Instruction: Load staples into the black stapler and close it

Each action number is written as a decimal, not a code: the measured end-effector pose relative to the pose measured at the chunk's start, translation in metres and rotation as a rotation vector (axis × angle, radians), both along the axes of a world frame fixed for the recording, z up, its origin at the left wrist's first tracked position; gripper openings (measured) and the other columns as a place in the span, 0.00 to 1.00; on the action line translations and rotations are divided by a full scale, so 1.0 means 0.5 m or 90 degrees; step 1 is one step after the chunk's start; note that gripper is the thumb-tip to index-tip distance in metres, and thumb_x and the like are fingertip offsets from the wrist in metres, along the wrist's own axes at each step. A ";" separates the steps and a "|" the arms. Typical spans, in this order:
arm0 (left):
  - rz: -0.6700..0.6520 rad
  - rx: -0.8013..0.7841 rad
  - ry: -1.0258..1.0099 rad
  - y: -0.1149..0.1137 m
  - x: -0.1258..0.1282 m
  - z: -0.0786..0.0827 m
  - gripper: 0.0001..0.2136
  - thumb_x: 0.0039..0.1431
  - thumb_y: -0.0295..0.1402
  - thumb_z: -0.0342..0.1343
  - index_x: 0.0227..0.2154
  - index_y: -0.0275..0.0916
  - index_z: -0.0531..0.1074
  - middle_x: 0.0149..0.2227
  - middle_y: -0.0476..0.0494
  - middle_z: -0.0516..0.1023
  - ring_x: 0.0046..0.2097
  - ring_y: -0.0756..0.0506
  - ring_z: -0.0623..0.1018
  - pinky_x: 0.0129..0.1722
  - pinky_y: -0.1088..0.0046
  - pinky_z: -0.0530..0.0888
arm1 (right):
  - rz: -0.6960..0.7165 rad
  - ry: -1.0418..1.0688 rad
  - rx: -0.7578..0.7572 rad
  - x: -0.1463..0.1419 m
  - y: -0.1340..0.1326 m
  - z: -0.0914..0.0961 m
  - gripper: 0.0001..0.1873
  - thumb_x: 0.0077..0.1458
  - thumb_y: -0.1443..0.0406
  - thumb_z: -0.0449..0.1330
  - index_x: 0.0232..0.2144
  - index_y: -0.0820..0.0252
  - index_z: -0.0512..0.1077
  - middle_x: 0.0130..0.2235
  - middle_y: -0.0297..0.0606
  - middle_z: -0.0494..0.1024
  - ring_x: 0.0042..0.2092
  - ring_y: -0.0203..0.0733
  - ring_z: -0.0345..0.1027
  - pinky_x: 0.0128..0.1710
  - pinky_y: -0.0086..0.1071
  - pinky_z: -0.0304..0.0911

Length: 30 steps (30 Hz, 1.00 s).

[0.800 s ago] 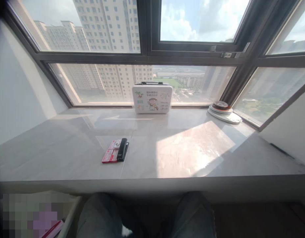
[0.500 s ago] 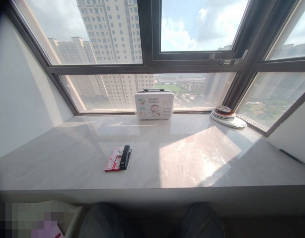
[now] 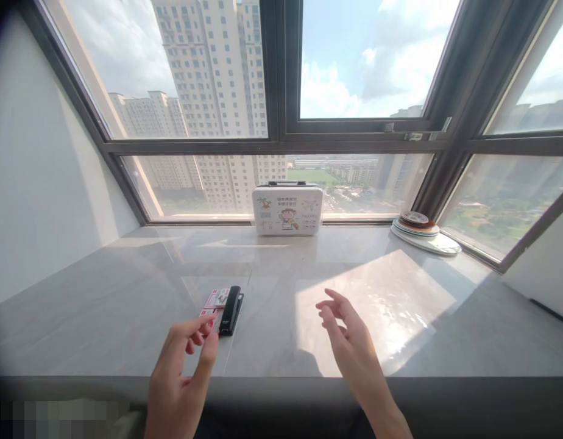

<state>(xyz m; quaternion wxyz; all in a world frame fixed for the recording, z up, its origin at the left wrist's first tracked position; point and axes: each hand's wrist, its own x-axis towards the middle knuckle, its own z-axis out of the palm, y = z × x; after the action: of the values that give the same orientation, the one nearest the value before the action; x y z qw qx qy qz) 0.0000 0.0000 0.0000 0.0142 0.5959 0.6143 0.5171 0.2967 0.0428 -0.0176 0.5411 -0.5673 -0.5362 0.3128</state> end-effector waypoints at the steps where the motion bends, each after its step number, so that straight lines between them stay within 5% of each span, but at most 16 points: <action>1: 0.007 -0.013 0.023 0.022 -0.008 -0.015 0.17 0.69 0.45 0.54 0.52 0.42 0.74 0.48 0.41 0.76 0.48 0.40 0.77 0.46 0.60 0.77 | 0.023 0.009 -0.027 -0.006 0.007 -0.020 0.26 0.65 0.49 0.58 0.56 0.59 0.71 0.44 0.43 0.80 0.42 0.45 0.76 0.39 0.38 0.74; 4: 0.062 -0.078 0.126 0.088 -0.035 -0.061 0.18 0.66 0.47 0.54 0.51 0.43 0.75 0.45 0.39 0.76 0.48 0.36 0.75 0.49 0.55 0.73 | 0.042 -0.010 -0.096 -0.022 0.026 -0.085 0.29 0.60 0.45 0.57 0.53 0.58 0.72 0.34 0.38 0.80 0.33 0.43 0.73 0.31 0.35 0.69; 7: 0.095 -0.144 0.200 0.129 -0.044 -0.085 0.17 0.65 0.45 0.55 0.51 0.43 0.76 0.46 0.38 0.78 0.48 0.34 0.74 0.47 0.55 0.71 | 0.035 -0.078 -0.114 -0.028 0.037 -0.118 0.26 0.61 0.46 0.56 0.52 0.55 0.73 0.34 0.36 0.80 0.32 0.43 0.73 0.34 0.35 0.66; 11: 0.062 -0.203 0.177 0.143 -0.011 -0.085 0.14 0.65 0.44 0.54 0.44 0.41 0.76 0.37 0.42 0.79 0.44 0.37 0.76 0.44 0.61 0.70 | 0.051 -0.150 -0.131 -0.039 0.043 -0.114 0.23 0.63 0.47 0.54 0.50 0.53 0.74 0.35 0.35 0.81 0.34 0.44 0.74 0.37 0.36 0.64; 16: -0.045 -0.368 0.081 0.116 0.093 -0.090 0.18 0.67 0.51 0.51 0.45 0.41 0.73 0.30 0.46 0.78 0.34 0.40 0.78 0.33 0.67 0.67 | 0.091 -0.175 -0.112 -0.092 0.059 -0.088 0.24 0.64 0.50 0.54 0.57 0.52 0.71 0.45 0.38 0.80 0.39 0.45 0.75 0.38 0.36 0.67; 19: -0.164 -0.345 0.098 0.089 0.148 -0.092 0.18 0.70 0.49 0.48 0.51 0.43 0.72 0.34 0.43 0.79 0.37 0.39 0.79 0.37 0.65 0.70 | 0.110 -0.184 -0.040 -0.131 0.080 -0.059 0.27 0.66 0.52 0.53 0.63 0.52 0.67 0.58 0.43 0.75 0.58 0.51 0.69 0.51 0.39 0.67; 22: -0.233 -0.272 0.170 0.075 0.164 -0.092 0.17 0.71 0.43 0.47 0.56 0.46 0.71 0.47 0.39 0.79 0.48 0.37 0.77 0.47 0.60 0.72 | 0.148 -0.239 -0.009 -0.158 0.106 -0.035 0.26 0.67 0.55 0.53 0.64 0.52 0.66 0.63 0.43 0.72 0.65 0.53 0.61 0.66 0.49 0.52; 26: -0.241 -0.224 0.268 0.086 0.147 -0.103 0.22 0.70 0.38 0.49 0.65 0.48 0.64 0.66 0.40 0.67 0.65 0.35 0.66 0.61 0.53 0.67 | 0.170 -0.332 0.019 -0.175 0.137 -0.030 0.19 0.65 0.59 0.56 0.56 0.51 0.73 0.56 0.41 0.78 0.59 0.52 0.69 0.70 0.55 0.38; 30: -0.273 -0.205 0.324 0.106 0.136 -0.122 0.24 0.70 0.38 0.48 0.67 0.49 0.62 0.69 0.43 0.62 0.69 0.36 0.60 0.67 0.50 0.60 | 0.164 -0.352 0.057 -0.189 0.163 -0.035 0.12 0.58 0.63 0.61 0.45 0.52 0.78 0.44 0.37 0.83 0.49 0.48 0.74 0.64 0.47 0.53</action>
<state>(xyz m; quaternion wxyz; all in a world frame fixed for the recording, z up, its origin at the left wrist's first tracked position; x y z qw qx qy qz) 0.0681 0.0532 -0.0609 0.0625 0.8108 0.5329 0.2341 0.2019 0.1244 -0.0353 0.3547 -0.5339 -0.7439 0.1891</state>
